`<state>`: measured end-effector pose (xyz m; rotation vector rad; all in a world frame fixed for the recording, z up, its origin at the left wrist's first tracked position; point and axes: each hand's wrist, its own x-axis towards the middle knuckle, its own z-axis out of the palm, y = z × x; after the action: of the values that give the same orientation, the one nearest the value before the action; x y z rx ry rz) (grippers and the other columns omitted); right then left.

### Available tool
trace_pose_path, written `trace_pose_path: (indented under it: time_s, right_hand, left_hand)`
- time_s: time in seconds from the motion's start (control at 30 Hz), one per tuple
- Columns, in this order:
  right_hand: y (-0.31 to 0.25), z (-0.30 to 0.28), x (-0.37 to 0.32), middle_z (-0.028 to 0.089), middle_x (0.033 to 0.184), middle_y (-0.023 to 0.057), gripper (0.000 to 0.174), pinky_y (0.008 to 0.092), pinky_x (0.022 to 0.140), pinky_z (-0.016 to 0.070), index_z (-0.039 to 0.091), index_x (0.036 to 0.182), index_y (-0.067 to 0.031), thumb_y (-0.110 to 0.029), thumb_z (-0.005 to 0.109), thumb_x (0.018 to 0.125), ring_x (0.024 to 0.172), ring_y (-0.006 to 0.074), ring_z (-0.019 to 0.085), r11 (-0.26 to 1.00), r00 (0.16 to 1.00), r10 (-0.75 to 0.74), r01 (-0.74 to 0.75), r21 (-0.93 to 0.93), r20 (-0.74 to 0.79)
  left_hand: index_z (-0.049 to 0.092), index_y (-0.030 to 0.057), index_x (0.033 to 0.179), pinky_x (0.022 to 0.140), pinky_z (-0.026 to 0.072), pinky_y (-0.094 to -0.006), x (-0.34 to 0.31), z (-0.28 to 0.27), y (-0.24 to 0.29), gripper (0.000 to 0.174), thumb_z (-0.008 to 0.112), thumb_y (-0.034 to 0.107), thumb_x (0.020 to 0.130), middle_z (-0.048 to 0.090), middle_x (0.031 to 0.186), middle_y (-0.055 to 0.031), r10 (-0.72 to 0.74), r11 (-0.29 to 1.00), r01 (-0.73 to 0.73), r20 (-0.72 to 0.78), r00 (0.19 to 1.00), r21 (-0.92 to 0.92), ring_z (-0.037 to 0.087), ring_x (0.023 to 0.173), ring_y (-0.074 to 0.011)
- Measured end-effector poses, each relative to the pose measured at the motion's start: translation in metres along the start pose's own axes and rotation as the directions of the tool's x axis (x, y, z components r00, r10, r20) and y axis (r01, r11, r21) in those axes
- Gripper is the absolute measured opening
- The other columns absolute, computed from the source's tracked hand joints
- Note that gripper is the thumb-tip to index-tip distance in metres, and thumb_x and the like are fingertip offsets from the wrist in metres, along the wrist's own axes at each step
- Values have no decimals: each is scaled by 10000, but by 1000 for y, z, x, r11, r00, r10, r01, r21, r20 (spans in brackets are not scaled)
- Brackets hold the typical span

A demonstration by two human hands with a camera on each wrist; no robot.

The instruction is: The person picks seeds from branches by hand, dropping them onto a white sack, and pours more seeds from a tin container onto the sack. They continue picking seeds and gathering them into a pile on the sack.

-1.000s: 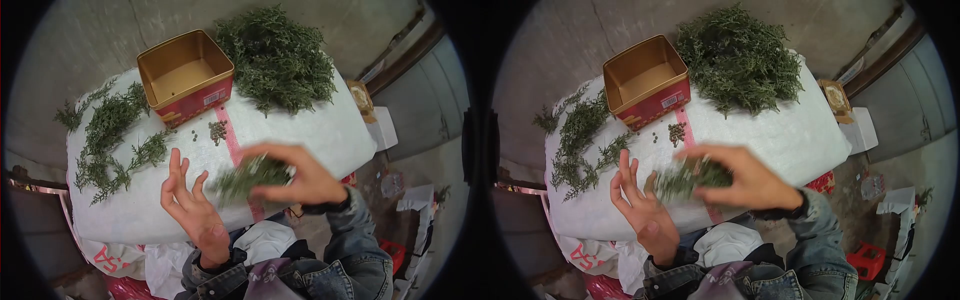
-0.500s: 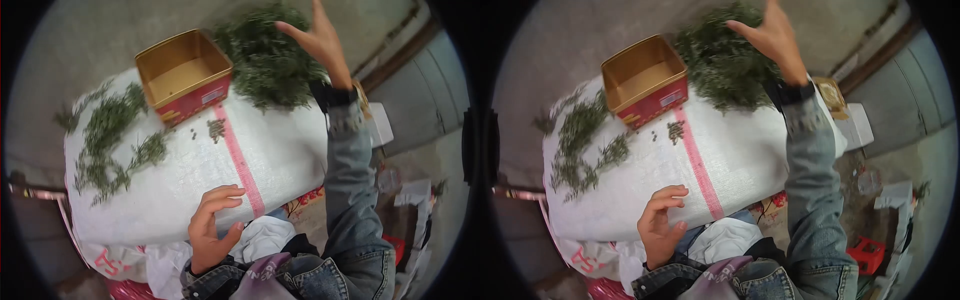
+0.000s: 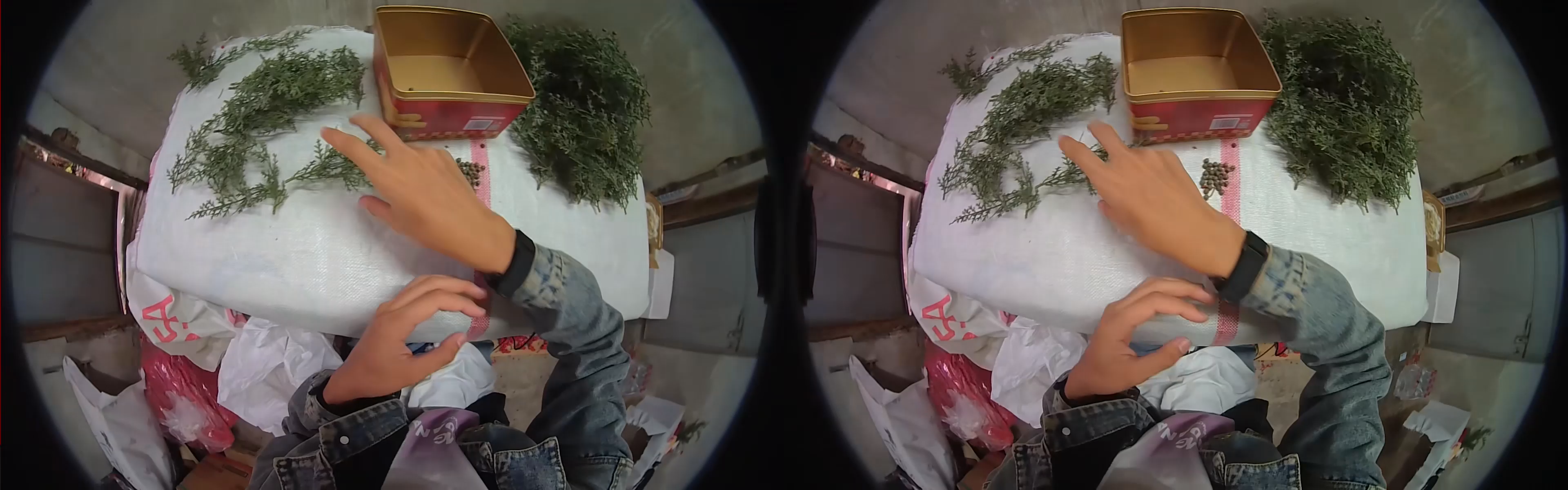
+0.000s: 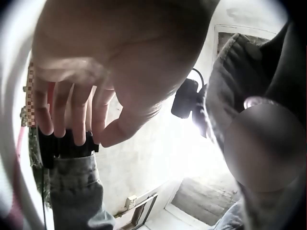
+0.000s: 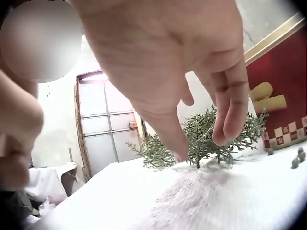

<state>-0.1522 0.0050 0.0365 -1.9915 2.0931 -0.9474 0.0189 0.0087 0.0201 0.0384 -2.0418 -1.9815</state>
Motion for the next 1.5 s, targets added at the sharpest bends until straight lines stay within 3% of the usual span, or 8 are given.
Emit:
trace_pose_path:
  time_s: [0.2,0.3,0.37,0.5,0.63,0.77,1.17,1.5]
  right_hand:
    - [22,14,17,645,1143,114,568,425,698,539,562,1309,-126,-82,734,770,845,356,661,970,998,-22,34,-239,52]
    - [5,-10,-1,652,1153,108,484,410,715,549,614,1233,-110,-70,728,764,875,340,669,991,998,-43,48,-123,47]
    - [-2,-24,-19,655,1159,104,443,403,724,553,641,1194,-102,-63,725,761,891,331,673,997,998,-38,41,-72,42]
    - [-6,-40,-49,666,1179,106,256,369,736,576,705,1019,-65,-47,712,764,924,288,692,954,960,-278,277,-112,1]
    - [-13,-41,-69,669,1194,136,153,332,711,593,721,911,-43,-45,711,758,902,258,710,947,947,-319,320,38,-18]
    - [-18,-42,-80,675,1179,175,158,328,669,599,723,895,-44,-61,727,738,831,265,722,946,945,-320,316,-70,-62]
    - [6,-67,-118,719,1015,175,131,309,662,596,703,853,-15,-19,767,738,790,252,723,989,976,-147,146,-15,-164]
    - [-6,-65,-137,730,937,135,131,277,610,570,708,833,-29,2,790,736,733,225,718,998,956,-44,30,-52,-289]
  left_hand:
    - [619,18,1087,954,444,-343,-19,-11,-4,269,651,-5,822,604,1243,-145,-140,986,106,-304,942,-125,572,1111,-234]
    - [585,37,1135,889,469,-327,-27,-18,-2,350,655,-23,797,542,1321,-142,16,967,128,-554,832,221,550,1147,-229]
    - [502,37,1253,893,471,-336,-28,-20,-10,498,664,-20,785,459,1376,-137,-4,996,80,-826,563,50,493,1212,-222]
    - [427,22,1324,900,475,-348,-35,-41,-15,588,689,-3,798,390,1401,-129,-125,980,-67,-838,532,-188,422,1272,-197]
    - [438,-4,1316,845,499,-326,-15,-20,2,541,692,24,839,473,1305,-132,-64,996,85,-508,859,17,532,1149,-190]
    - [440,-19,1312,745,507,-270,-11,-23,-2,478,662,38,892,561,1191,-129,-357,927,207,-567,742,-313,629,967,-177]
    - [484,3,1231,712,500,-254,-6,-25,-29,343,633,29,924,628,1130,-117,-269,961,102,-777,569,-258,658,919,-166]
    - [453,-6,1336,914,481,-325,9,-20,-22,493,646,32,884,618,1226,-153,-33,970,182,-657,754,160,617,1071,-209]
